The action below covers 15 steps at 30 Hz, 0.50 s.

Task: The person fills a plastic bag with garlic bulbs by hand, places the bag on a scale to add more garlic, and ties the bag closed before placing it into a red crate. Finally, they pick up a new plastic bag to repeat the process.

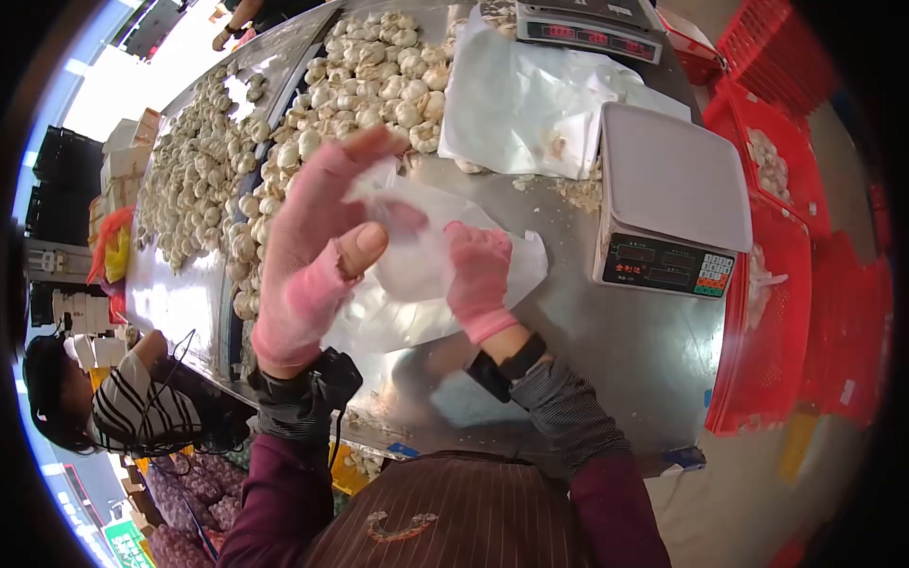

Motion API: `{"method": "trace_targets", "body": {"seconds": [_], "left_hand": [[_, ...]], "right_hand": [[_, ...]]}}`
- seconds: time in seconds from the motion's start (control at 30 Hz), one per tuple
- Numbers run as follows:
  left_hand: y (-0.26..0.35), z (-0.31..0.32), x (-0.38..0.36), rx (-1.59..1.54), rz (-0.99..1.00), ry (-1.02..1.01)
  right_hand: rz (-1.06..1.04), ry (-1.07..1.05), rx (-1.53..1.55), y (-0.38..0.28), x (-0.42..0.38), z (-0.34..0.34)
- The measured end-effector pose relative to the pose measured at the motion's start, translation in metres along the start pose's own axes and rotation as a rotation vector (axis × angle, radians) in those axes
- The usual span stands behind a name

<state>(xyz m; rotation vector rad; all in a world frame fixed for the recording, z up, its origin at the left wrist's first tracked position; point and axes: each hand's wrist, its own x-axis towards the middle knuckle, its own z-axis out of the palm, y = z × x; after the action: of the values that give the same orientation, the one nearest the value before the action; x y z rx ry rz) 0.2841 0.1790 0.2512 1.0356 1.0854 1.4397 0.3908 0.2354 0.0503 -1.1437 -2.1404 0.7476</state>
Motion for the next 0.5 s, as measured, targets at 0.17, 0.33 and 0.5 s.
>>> {"method": "trace_targets", "body": {"seconds": [0.17, 0.33, 0.5], "left_hand": [[-0.061, -0.087, -0.017, 1.199, 0.204, 0.473], [-0.178, -0.091, -0.067, 1.55, -0.464, -0.313], [-0.224, -0.108, -0.108, 1.554, -0.202, -0.382]], "right_hand": [[0.631, -0.28, 1.171, 0.012, 0.012, -0.022], [1.041, 0.183, 1.662, 0.059, -0.024, -0.047], [0.16, 0.953, 0.135, 0.012, -0.051, -0.119]]}}
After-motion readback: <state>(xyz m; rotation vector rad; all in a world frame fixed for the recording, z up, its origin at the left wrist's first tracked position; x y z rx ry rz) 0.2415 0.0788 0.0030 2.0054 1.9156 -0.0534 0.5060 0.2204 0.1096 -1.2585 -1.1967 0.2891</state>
